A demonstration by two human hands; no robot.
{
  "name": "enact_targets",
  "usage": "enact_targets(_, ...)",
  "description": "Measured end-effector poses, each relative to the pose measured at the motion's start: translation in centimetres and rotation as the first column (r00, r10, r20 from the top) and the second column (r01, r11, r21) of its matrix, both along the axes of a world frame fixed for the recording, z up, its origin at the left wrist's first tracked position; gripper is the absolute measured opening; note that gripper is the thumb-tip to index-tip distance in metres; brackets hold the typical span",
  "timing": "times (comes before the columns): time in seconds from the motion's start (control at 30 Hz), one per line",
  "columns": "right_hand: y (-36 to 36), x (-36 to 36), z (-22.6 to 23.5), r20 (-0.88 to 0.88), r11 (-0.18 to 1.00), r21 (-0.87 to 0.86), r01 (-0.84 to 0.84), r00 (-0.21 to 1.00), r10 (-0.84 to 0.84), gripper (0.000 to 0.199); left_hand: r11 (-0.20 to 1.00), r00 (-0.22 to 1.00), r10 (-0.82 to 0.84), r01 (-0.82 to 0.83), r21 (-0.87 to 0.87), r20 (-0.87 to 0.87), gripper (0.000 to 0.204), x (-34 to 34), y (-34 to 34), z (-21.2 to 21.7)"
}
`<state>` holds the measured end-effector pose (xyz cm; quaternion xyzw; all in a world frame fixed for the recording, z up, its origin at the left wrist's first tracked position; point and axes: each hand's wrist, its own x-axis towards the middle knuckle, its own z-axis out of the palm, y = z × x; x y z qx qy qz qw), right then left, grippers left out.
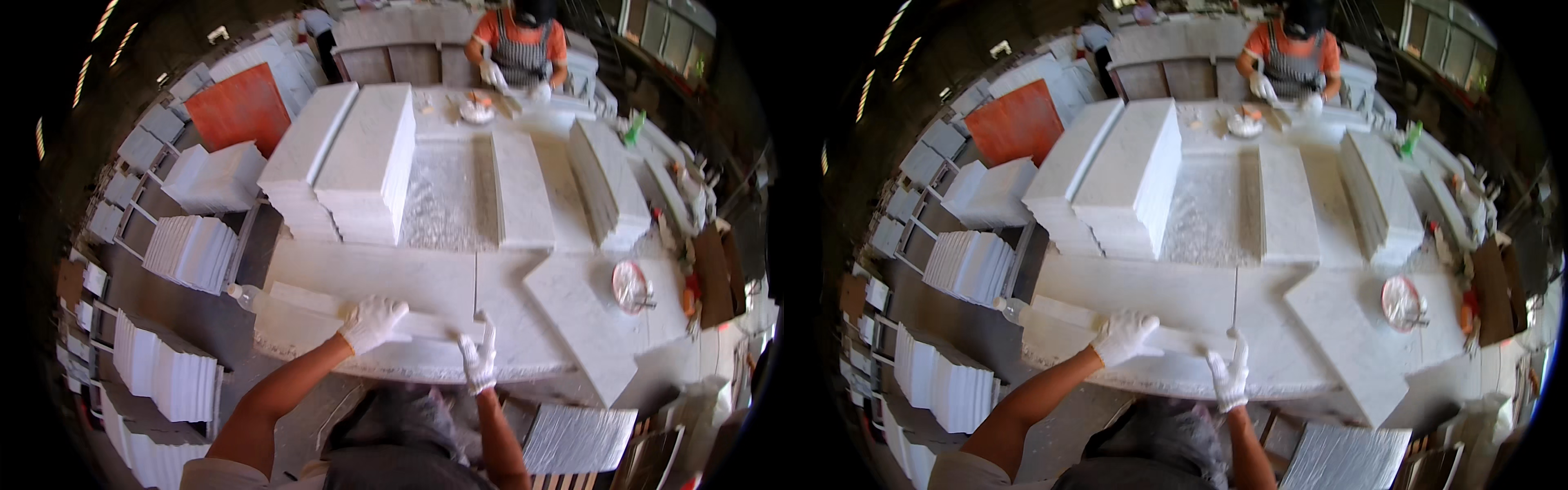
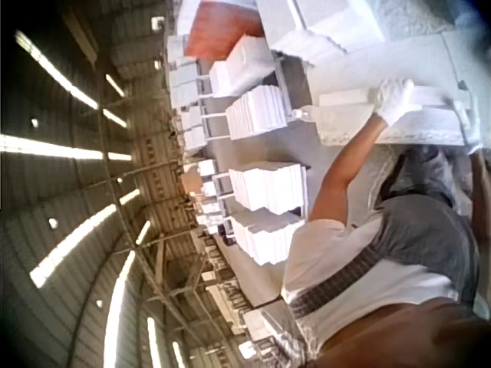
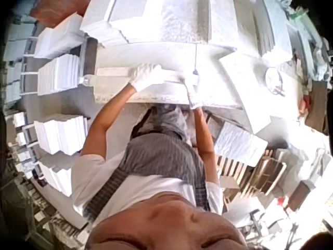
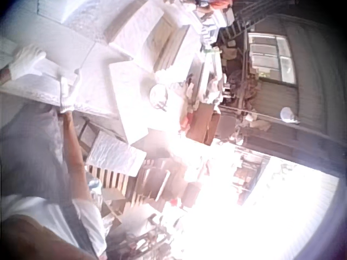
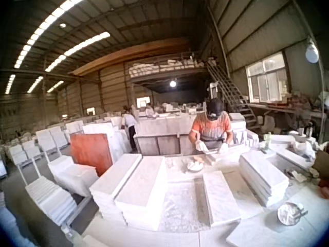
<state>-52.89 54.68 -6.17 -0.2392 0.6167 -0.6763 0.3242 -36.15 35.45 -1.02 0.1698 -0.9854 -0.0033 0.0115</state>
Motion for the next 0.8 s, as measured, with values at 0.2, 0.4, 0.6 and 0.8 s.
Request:
enact_targets(0.2,0.2,-0.8,-3.3,-0.229,0.999,0.038,-0.003,0.973,0.012,0.088,0.999,0.999,0.033,-0.033,-0.012,0.006,0.055,-0.5,0.0,-1.2)
enact_targets(0.4,-0.2,-0.8,-3.9,-0.217,0.998,0.039,-0.057,0.974,0.064,0.093,0.998,0.998,0.055,-0.055,-0.009,0.022,0.055,-0.3,-0.3,-1.3)
enact_targets(0.6,0.0,-1.2,-4.7,-0.376,0.983,0.18,-0.044,0.92,0.11,0.106,0.996,0.996,0.059,-0.063,0.07,0.062,0.053,-0.7,-0.6,-0.7)
enact_targets(0.8,-0.4,-0.2,-4.9,-0.098,0.998,0.05,-0.034,0.994,0.039,0.103,0.996,1.0,0.019,-0.018,0.087,-0.013,0.049,-0.3,-0.9,-1.3)
